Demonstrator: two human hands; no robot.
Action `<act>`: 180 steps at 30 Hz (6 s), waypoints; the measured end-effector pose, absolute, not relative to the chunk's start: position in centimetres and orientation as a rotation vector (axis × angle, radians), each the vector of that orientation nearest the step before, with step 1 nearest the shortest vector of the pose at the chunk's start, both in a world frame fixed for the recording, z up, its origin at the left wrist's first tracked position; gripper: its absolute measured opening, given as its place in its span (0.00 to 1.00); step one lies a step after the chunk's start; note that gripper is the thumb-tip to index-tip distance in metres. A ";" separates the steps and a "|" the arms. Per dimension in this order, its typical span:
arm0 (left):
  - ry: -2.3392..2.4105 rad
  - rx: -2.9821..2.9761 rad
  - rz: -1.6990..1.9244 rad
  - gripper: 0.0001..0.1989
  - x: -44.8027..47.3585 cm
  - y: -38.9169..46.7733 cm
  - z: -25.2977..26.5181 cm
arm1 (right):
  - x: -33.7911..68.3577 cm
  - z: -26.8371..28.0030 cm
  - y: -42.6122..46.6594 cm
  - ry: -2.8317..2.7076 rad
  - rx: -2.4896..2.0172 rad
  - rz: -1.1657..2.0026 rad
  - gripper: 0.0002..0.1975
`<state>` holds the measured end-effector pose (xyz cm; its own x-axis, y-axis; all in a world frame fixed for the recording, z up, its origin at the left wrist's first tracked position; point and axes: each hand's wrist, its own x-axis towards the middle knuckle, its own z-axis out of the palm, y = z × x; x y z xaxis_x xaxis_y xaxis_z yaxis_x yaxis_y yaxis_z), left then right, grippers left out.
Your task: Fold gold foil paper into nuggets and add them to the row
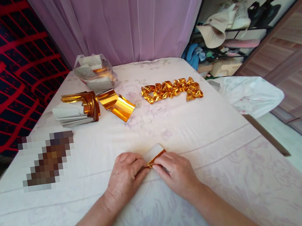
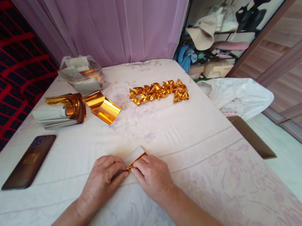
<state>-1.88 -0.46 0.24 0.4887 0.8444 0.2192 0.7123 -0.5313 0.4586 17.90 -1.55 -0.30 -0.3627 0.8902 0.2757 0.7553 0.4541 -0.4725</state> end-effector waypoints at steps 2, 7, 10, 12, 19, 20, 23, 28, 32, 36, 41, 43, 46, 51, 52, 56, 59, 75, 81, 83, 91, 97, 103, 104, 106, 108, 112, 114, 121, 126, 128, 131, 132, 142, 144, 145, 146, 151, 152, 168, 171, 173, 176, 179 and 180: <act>1.322 2.410 0.622 0.05 -1.8 -0.5 0.3 | 17.9 -0.4 -1.4 -2.200 -1.402 0.372 0.07; 1.400 2.381 0.602 0.07 -1.4 -0.5 0.5 | 17.7 -0.5 -1.3 -2.169 -1.434 0.411 0.08; 1.435 2.347 0.587 0.06 -1.2 -0.6 0.5 | 17.7 -0.5 -1.3 -2.152 -1.429 0.440 0.09; 1.454 2.326 0.592 0.05 -1.0 -0.6 0.5 | 17.7 -0.5 -1.3 -2.150 -1.426 0.449 0.09; 1.481 2.317 0.601 0.03 -0.8 -0.8 0.4 | 17.4 -0.6 -1.3 -2.157 -1.469 0.365 0.08; 1.482 2.319 0.605 0.03 -0.8 -0.8 0.4 | 17.3 -0.7 -1.3 -2.160 -1.472 0.350 0.08; 1.485 2.320 0.608 0.03 -0.8 -0.8 0.3 | 17.2 -0.8 -1.3 -2.164 -1.475 0.319 0.08; 1.508 2.307 0.598 0.03 -0.8 -0.8 0.2 | 17.2 -0.9 -1.4 -2.168 -1.495 0.293 0.08; 1.521 2.279 0.585 0.02 -0.8 -0.8 0.1 | 17.1 -1.0 -1.3 -2.171 -1.507 0.269 0.08; 1.539 2.249 0.599 0.03 -0.8 -0.8 0.0 | 17.1 -1.0 -1.4 -2.180 -1.504 0.271 0.08; 1.575 2.244 0.634 0.08 -0.7 -0.6 -0.3 | 17.1 -1.0 -1.6 -2.156 -1.532 0.254 0.02; 1.584 2.241 0.636 0.09 -0.7 -0.6 -0.4 | 17.0 -1.0 -1.6 -2.163 -1.549 0.264 0.01; 1.594 2.242 0.630 0.10 -0.6 -0.6 -0.5 | 16.9 -0.8 -1.5 -2.174 -1.574 0.291 0.02; 1.589 2.232 0.603 0.10 -0.7 -0.5 -0.5 | 17.3 -0.4 -1.4 -2.203 -1.542 0.402 0.05; 1.585 2.227 0.597 0.10 -0.8 -0.5 -0.5 | 17.4 -0.3 -1.3 -2.208 -1.527 0.440 0.06; 1.568 2.192 0.565 0.11 -1.0 -0.3 -0.3 | 18.1 -0.3 -1.2 -2.215 -1.446 0.576 0.08; 1.553 2.173 0.554 0.11 -1.2 -0.2 -0.3 | 18.6 -0.2 -1.2 -2.199 -1.376 0.629 0.09; 1.525 2.173 0.578 0.11 -1.3 0.0 -0.2 | 17.5 -0.1 -1.0 -2.168 -1.500 0.538 0.08; 1.492 2.214 0.586 0.07 -1.4 -0.2 0.1 | 19.5 0.0 -1.0 -2.130 -1.289 0.725 0.10; 1.455 2.276 0.599 0.07 -1.5 -0.2 0.0 | 20.1 0.0 -0.8 -2.088 -1.258 0.702 0.10; 1.335 2.572 0.645 0.16 -1.4 -0.5 0.3 | 22.1 -0.4 0.2 -2.068 -1.380 0.431 0.17; 1.239 2.747 0.554 0.09 -0.8 -0.9 1.3 | 21.9 0.2 -0.1 -2.161 -1.438 0.531 0.21; 1.346 2.738 0.475 0.13 -0.9 -0.8 1.4 | 21.5 0.5 -0.3 -2.159 -1.343 0.684 0.22; 1.358 2.737 0.478 0.12 -0.9 -0.7 1.4 | 21.5 0.5 -0.3 -2.159 -1.325 0.691 0.23; 1.376 2.731 0.497 0.10 -1.0 -0.6 1.4 | 21.4 0.4 -0.3 -2.168 -1.295 0.683 0.23; 1.381 2.723 0.514 0.08 -1.1 -0.4 1.4 | 21.4 0.3 -0.3 -2.186 -1.279 0.657 0.23; 1.376 2.723 0.517 0.07 -1.3 -0.1 1.6 | 21.5 0.2 -0.3 -2.245 -1.288 0.588 0.19; 1.378 2.724 0.516 0.07 -1.4 0.0 1.7 | 21.5 0.1 -0.3 -2.277 -1.308 0.558 0.17; 1.401 2.780 0.518 0.08 -1.9 0.4 1.6 | 20.8 0.1 -0.5 -2.339 -1.312 0.446 0.13; 1.413 2.764 0.483 0.10 -2.2 0.5 1.4 | 20.0 0.1 -0.5 -2.350 -1.291 0.229 0.08; 1.407 2.738 0.467 0.10 -2.4 0.5 1.4 | 19.6 0.3 -0.6 -2.358 -1.262 0.164 0.08; 1.426 2.680 0.471 0.12 -2.3 0.2 1.4 | 19.1 0.3 -0.8 -2.399 -1.187 0.142 0.08; 1.447 2.662 0.470 0.12 -2.2 0.1 1.4 | 18.9 0.3 -0.9 -2.417 -1.156 0.152 0.08; 1.535 2.596 0.480 0.07 -1.6 -0.3 1.2 | 19.0 -0.4 -1.0 -2.387 -1.181 0.171 0.02; 1.549 2.589 0.474 0.07 -1.6 -0.2 1.1 | 19.0 -0.4 -1.0 -2.372 -1.210 0.139 0.02; 1.553 2.586 0.467 0.07 -1.6 -0.2 1.1 | 19.0 -0.4 -1.0 -2.369 -1.225 0.126 0.03; 1.553 2.584 0.459 0.07 -1.5 -0.2 1.1 | 19.0 -0.4 -1.0 -2.367 -1.244 0.117 0.04; 1.547 2.600 0.453 0.07 -1.4 -0.2 1.0 | 18.6 -0.4 -0.7 -2.320 -1.359 0.132 0.08; 1.550 2.604 0.457 0.07 -1.4 -0.2 1.0 | 18.5 -0.5 -0.6 -2.304 -1.376 0.157 0.08; 1.641 2.618 0.423 0.10 -0.5 -0.2 1.4 | 18.0 -0.7 -0.7 -2.158 -1.509 0.262 0.07; 1.653 2.612 0.422 0.09 -0.4 -0.2 1.4 | 17.9 -0.5 -0.7 -2.169 -1.535 0.254 0.06; 1.653 2.608 0.416 0.09 -0.4 -0.2 1.4 | 17.9 -0.4 -0.6 -2.184 -1.555 0.248 0.06; 1.645 2.608 0.407 0.10 -0.4 -0.2 1.5 | 17.8 -0.3 -0.6 -2.201 -1.567 0.230 0.06; 1.648 2.611 0.411 0.11 -0.4 -0.1 1.5 | 17.7 -0.3 -0.6 -2.204 -1.569 0.213 0.07; 1.650 2.612 0.414 0.11 -0.4 -0.1 1.5 | 17.7 -0.3 -0.6 -2.203 -1.570 0.209 0.07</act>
